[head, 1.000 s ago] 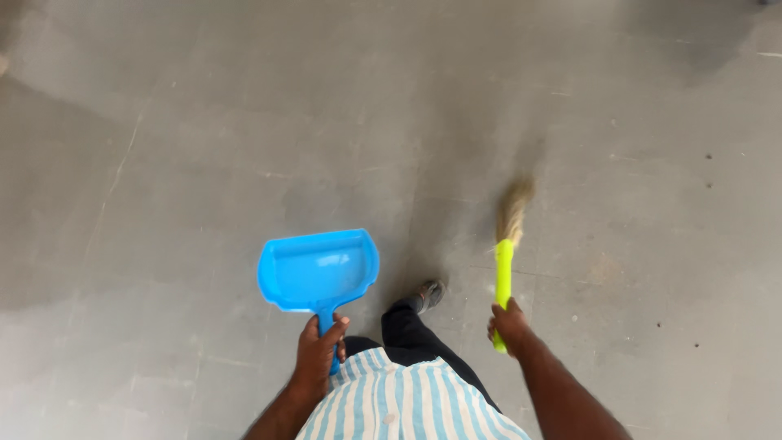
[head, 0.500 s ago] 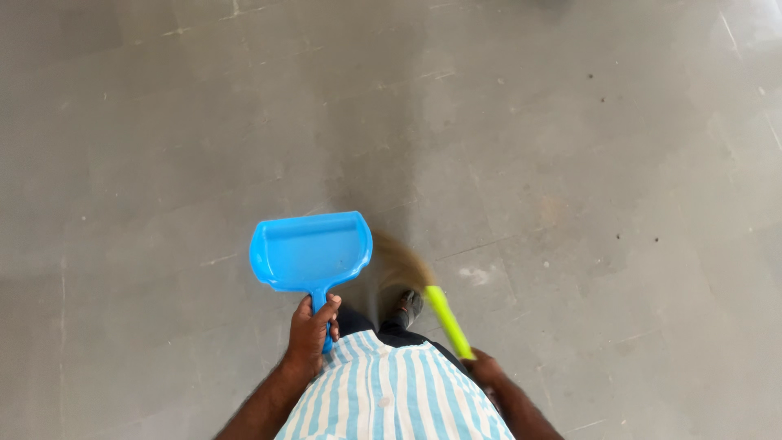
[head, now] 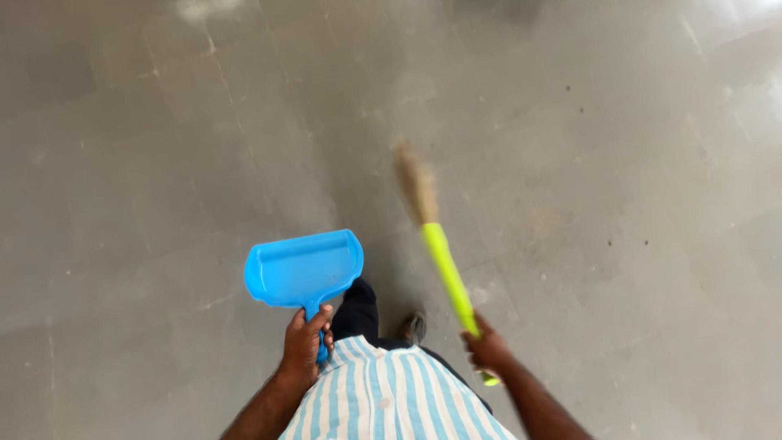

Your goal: The person sweeps the tiled floor with a small hand brush, moving along the wall and around office chairs while holding a blue dustpan in the other hand, brushing dust and debris across the floor toward the dustpan.

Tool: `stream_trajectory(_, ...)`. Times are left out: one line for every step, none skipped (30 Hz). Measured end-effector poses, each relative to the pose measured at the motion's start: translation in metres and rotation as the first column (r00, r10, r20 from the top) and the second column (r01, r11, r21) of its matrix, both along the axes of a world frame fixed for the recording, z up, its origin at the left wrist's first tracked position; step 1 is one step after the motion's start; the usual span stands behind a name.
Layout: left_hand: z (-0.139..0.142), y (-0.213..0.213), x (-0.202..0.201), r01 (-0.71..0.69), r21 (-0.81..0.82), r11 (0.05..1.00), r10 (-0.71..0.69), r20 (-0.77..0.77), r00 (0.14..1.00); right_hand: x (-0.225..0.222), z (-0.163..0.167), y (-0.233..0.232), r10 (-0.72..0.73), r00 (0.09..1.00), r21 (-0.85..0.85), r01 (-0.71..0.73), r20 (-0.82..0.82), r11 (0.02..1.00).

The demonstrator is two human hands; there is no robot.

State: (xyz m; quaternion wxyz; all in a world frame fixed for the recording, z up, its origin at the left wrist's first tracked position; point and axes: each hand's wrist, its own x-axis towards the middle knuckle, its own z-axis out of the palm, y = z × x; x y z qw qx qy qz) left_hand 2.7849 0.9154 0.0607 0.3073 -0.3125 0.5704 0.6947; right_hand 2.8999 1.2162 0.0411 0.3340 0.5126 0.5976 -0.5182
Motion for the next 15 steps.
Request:
stream_trajectory(0.003, 0.0, -0.016, 0.005, -0.009, 1.0, -0.005, 0.002, 1.0, -0.022, 0.006, -0.012, 0.063, 0.998, -0.018, -0.063, -0.023, 0.998)
stream_trajectory(0.005, 0.0, -0.029, 0.007, -0.019, 1.0, -0.007, 0.009, 1.0, -0.044, 0.012, -0.026, 0.127, 0.991, -0.037, -0.129, -0.042, 0.991)
stream_trajectory(0.007, -0.001, -0.044, 0.013, -0.02, 1.0, -0.013, -0.001, 1.0, -0.068, 0.016, -0.042, 0.164, 0.984, -0.044, -0.167, -0.074, 0.985)
stream_trajectory(0.009, -0.001, -0.058, 0.018, -0.022, 1.0, -0.018, -0.009, 1.0, -0.089, 0.02, -0.057, 0.201, 0.974, -0.052, -0.207, -0.105, 0.977)
stream_trajectory(0.011, -0.003, -0.07, 0.022, -0.024, 0.999, -0.023, -0.017, 1.0, -0.109, 0.023, -0.068, 0.176, 0.982, -0.091, -0.182, -0.072, 0.979)
stream_trajectory(0.011, -0.004, -0.083, 0.024, -0.024, 0.999, -0.024, -0.017, 1.0, -0.127, 0.025, -0.076, 0.15, 0.988, -0.128, -0.154, -0.039, 0.98)
stream_trajectory(0.012, -0.006, -0.096, 0.026, -0.024, 0.999, -0.026, -0.017, 1.0, -0.14, 0.025, -0.081, 0.124, 0.992, -0.166, -0.123, -0.005, 0.978)
stream_trajectory(0.013, -0.009, -0.107, 0.03, -0.027, 0.999, -0.031, -0.016, 0.999, -0.15, 0.024, -0.082, 0.128, 0.992, -0.146, -0.126, 0.004, 0.981)
stream_trajectory(0.013, -0.014, -0.118, 0.038, -0.029, 0.999, -0.039, -0.018, 0.999, -0.155, 0.02, -0.079, 0.129, 0.992, -0.127, -0.126, 0.014, 0.984)
stream_trajectory(0.013, -0.019, -0.129, 0.049, -0.03, 0.998, -0.05, -0.019, 0.999, -0.158, 0.015, -0.074, 0.126, 0.992, -0.107, -0.123, 0.026, 0.987)
stream_trajectory(0.012, -0.023, -0.139, 0.06, -0.029, 0.998, -0.06, -0.02, 0.998, -0.158, 0.009, -0.068, 0.031, 0.998, -0.085, -0.027, 0.052, 0.996)
stream_trajectory(0.009, -0.028, -0.15, 0.062, -0.039, 0.997, -0.063, -0.02, 0.998, -0.155, 0.002, -0.06, -0.063, 0.995, -0.06, 0.067, 0.074, 0.996)
stream_trajectory(0.007, -0.034, -0.159, 0.062, -0.05, 0.997, -0.063, -0.019, 0.998, -0.155, -0.006, -0.051, -0.124, 0.986, -0.021, 0.127, 0.111, 0.992)
stream_trajectory(0.005, -0.042, -0.166, 0.06, -0.065, 0.996, -0.061, -0.017, 0.998, -0.154, -0.014, -0.043, -0.184, 0.972, 0.018, 0.183, 0.147, 0.983)
stream_trajectory(0.002, -0.05, -0.172, 0.056, -0.073, 0.996, -0.057, -0.012, 0.998, -0.152, -0.019, -0.035, -0.296, 0.947, 0.003, 0.297, 0.123, 0.955)
